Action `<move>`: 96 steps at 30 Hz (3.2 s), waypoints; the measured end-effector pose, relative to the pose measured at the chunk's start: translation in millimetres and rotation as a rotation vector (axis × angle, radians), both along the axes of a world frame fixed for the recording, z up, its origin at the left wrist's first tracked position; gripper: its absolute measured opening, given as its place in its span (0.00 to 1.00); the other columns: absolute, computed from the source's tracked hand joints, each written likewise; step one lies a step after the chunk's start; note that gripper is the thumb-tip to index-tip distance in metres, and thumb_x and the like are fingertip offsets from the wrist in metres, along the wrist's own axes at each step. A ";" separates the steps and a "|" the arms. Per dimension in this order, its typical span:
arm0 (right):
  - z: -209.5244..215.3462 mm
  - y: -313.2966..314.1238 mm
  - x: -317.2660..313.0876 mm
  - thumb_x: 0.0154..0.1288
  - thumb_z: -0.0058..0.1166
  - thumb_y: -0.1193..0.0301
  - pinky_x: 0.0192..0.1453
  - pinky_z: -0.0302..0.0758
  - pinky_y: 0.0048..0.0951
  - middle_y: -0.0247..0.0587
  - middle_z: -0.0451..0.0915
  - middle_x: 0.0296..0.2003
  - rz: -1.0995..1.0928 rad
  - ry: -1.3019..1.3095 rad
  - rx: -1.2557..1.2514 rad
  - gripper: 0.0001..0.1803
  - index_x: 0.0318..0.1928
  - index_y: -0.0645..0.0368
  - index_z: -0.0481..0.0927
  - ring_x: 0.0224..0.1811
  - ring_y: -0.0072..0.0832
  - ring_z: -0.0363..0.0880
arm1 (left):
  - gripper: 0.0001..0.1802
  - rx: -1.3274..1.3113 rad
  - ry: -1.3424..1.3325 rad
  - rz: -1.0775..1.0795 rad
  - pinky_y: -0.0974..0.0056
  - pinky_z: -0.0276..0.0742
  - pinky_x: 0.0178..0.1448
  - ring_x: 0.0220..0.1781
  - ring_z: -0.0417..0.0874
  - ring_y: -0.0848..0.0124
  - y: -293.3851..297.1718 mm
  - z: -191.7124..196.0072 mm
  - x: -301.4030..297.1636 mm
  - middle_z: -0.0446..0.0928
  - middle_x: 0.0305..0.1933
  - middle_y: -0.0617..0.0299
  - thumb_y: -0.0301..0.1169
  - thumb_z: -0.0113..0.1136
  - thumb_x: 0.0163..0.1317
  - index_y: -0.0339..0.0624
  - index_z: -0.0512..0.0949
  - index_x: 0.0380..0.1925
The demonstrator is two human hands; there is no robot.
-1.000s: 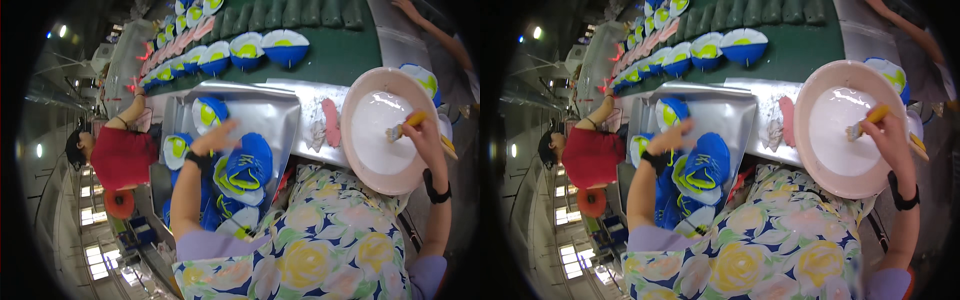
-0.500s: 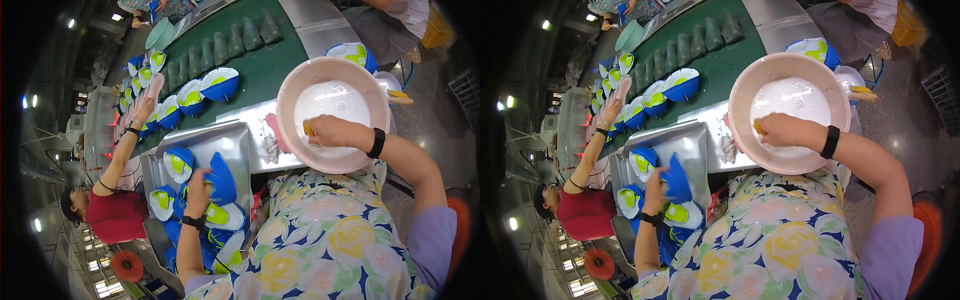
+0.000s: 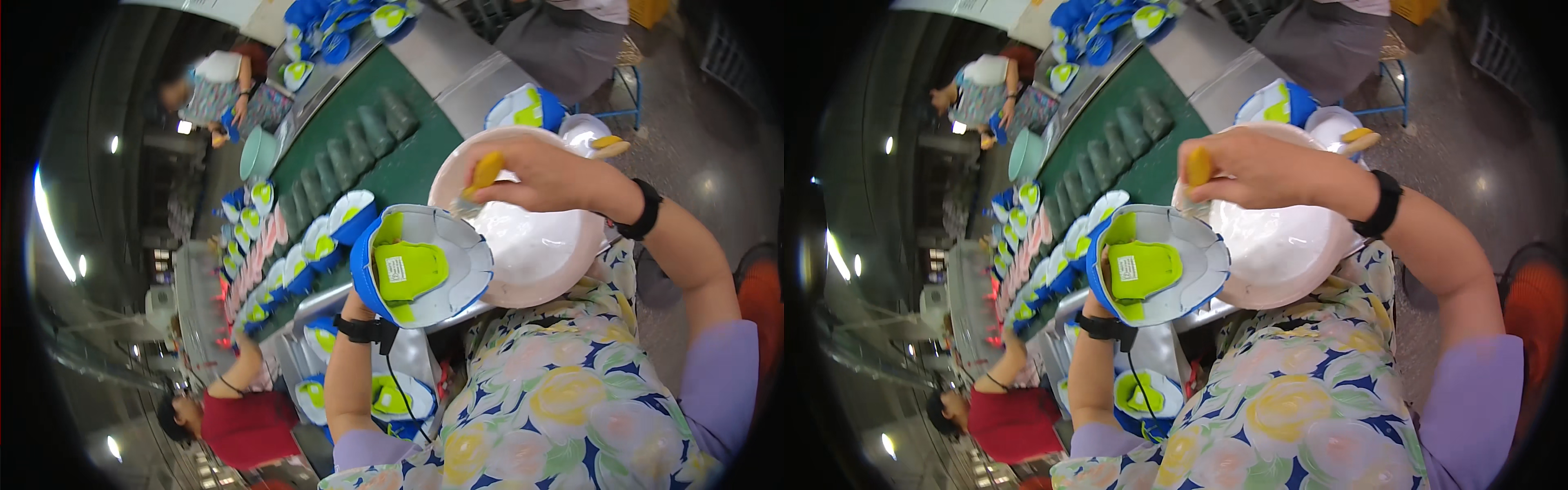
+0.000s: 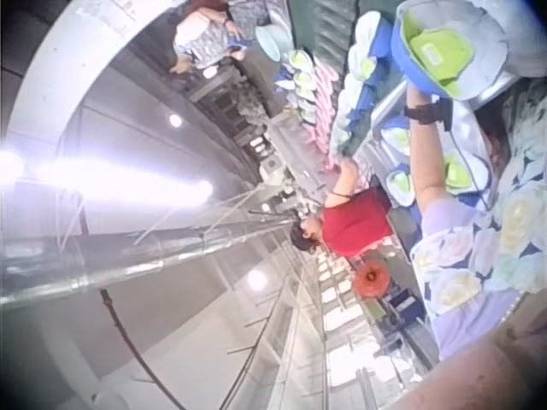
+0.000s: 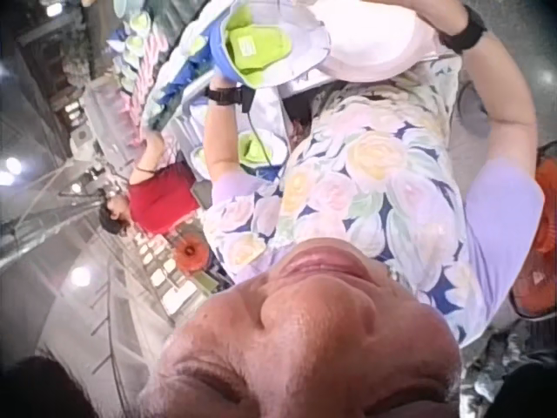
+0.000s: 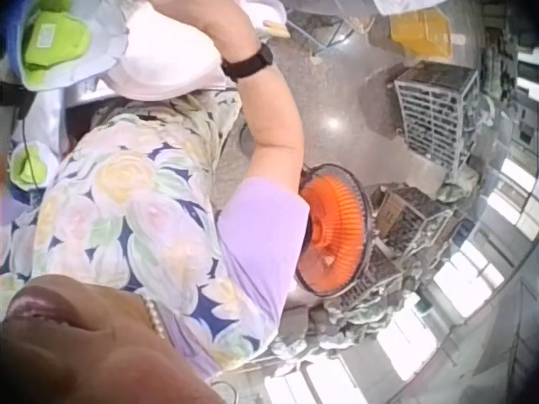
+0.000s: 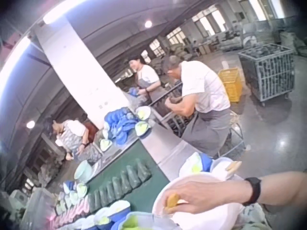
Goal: The person applies white adhesive to the inner sole of blue and neon-yellow sneakers using a brush. They repeatedly dip the brush into a pink bowl of glue and coat the shoe's interior before placing it on a metal tray. The process is repeated for multiple shoes in a factory setting.
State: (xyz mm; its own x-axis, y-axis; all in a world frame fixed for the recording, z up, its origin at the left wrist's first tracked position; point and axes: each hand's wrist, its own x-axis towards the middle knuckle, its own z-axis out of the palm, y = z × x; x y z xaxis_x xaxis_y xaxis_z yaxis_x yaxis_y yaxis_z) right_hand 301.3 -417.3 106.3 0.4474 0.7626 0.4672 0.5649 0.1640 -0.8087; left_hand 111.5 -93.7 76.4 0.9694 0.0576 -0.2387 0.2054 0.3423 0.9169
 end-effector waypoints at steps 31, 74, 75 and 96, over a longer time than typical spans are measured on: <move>-34.9 -28.4 -29.6 0.64 0.67 0.69 0.43 0.80 0.28 0.43 0.86 0.33 -0.275 0.419 0.170 0.12 0.42 0.62 0.82 0.36 0.28 0.86 | 0.25 0.370 -0.143 -0.027 0.51 0.79 0.66 0.62 0.81 0.57 -17.4 -11.9 49.8 0.77 0.65 0.51 0.42 0.48 0.77 0.40 0.72 0.66; -17.2 -19.2 -15.8 0.64 0.64 0.69 0.42 0.76 0.41 0.49 0.82 0.34 -0.159 -0.009 0.095 0.10 0.37 0.59 0.77 0.38 0.49 0.82 | 0.23 -0.221 0.115 -0.004 0.55 0.84 0.55 0.56 0.84 0.60 -59.1 -29.3 17.7 0.78 0.61 0.52 0.40 0.52 0.76 0.45 0.69 0.66; -9.6 -11.0 -18.9 0.64 0.64 0.69 0.41 0.76 0.40 0.50 0.83 0.34 -0.157 0.025 0.173 0.10 0.37 0.60 0.77 0.38 0.49 0.82 | 0.23 -0.221 0.119 -0.007 0.56 0.84 0.55 0.56 0.84 0.60 -63.9 -30.9 14.6 0.78 0.61 0.52 0.40 0.52 0.76 0.45 0.69 0.66; -58.6 -26.0 -23.2 0.62 0.63 0.78 0.45 0.78 0.26 0.39 0.81 0.35 -0.356 0.665 -0.256 0.08 0.40 0.65 0.78 0.37 0.24 0.82 | 0.39 0.316 -0.053 0.701 0.52 0.86 0.57 0.63 0.79 0.50 135.4 -171.7 102.1 0.70 0.66 0.48 0.18 0.46 0.69 0.47 0.46 0.79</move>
